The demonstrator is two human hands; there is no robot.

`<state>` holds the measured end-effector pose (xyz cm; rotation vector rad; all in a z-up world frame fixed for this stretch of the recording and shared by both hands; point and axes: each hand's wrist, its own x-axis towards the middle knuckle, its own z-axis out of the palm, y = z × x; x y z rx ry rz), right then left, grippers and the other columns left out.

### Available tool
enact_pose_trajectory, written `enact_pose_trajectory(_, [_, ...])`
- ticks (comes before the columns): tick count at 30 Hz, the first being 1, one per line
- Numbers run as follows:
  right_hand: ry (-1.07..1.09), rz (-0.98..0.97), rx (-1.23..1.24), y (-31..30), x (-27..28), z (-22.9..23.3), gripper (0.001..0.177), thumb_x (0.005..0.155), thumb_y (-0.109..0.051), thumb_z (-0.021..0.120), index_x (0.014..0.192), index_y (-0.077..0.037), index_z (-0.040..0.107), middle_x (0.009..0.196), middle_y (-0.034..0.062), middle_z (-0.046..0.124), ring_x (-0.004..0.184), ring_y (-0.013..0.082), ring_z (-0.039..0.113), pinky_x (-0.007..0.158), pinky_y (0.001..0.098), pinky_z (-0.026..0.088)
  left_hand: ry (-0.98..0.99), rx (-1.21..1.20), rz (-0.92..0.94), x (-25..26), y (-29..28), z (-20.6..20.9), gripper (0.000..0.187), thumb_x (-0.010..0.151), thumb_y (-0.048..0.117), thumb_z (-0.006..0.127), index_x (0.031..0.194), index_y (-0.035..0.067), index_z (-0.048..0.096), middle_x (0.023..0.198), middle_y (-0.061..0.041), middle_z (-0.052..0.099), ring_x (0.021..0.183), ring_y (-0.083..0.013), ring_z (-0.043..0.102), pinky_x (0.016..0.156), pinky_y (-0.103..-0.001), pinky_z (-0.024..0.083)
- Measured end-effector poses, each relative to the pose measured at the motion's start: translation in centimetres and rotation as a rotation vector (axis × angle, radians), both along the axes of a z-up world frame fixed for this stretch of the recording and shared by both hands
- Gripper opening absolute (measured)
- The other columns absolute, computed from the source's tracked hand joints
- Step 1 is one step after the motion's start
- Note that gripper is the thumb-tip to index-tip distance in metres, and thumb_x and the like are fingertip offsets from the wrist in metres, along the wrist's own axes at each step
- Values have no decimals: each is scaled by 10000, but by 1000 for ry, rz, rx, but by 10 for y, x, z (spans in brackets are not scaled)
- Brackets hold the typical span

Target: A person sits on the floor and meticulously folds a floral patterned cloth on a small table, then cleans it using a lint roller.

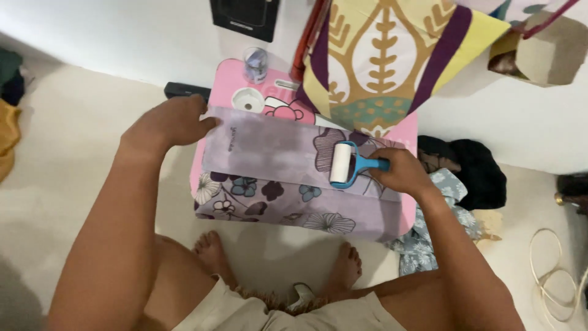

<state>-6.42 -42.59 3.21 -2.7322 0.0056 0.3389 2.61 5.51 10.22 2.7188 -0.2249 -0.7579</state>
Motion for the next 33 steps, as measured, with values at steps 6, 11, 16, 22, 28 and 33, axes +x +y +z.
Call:
enact_pose_trajectory(6, [24, 169, 75, 138, 40, -1, 394, 766, -303, 759, 1135, -174, 799, 1101, 124, 777, 1050, 404, 708, 878, 492, 543, -2, -83, 38, 15, 29, -19, 614, 1002, 429, 541, 1424, -15, 567, 1358, -286, 635, 1256, -460, 614, 1006, -554, 514])
enact_pose_trajectory(11, [-27, 312, 154, 229, 77, -22, 373, 795, -312, 764, 1141, -174, 779, 1074, 122, 773, 1052, 393, 710, 892, 486, 552, -33, -155, 35, 18, 28, -24, 560, 1018, 392, 555, 1401, -16, 556, 1277, -281, 665, 1181, -421, 661, 938, -553, 546])
enact_pose_trajectory(16, [-54, 342, 199, 265, 91, -10, 385, 793, -286, 791, 1160, -173, 767, 1087, 119, 769, 1077, 386, 706, 899, 483, 551, -68, -194, 37, 30, 25, -49, 538, 1023, 346, 533, 1391, -46, 552, 1307, -286, 644, 1192, -437, 652, 946, -562, 542])
enact_pose_trajectory(22, [-102, 340, 171, 210, 99, 4, 364, 790, -258, 800, 1139, -160, 776, 1081, 125, 772, 1060, 399, 705, 872, 487, 542, -188, -44, -65, 45, -5, -119, 441, 954, 320, 573, 1261, 10, 634, 1225, -225, 641, 1051, -410, 698, 823, -555, 578])
enact_pose_trajectory(28, [-132, 331, 199, 194, 93, 11, 358, 784, -201, 791, 1134, -129, 776, 1058, 183, 763, 1031, 446, 698, 831, 507, 534, -171, 38, -197, 37, -33, -160, 437, 905, 339, 620, 1231, 51, 669, 1294, -204, 602, 1122, -383, 663, 878, -576, 567])
enact_pose_trajectory(33, [-88, 332, 160, 135, 83, 21, 386, 786, -122, 759, 1171, -123, 787, 1094, 212, 759, 1074, 485, 676, 888, 528, 533, -142, 69, -192, 41, -29, -168, 407, 891, 315, 636, 1205, 67, 711, 1314, -192, 598, 1156, -373, 651, 917, -587, 557])
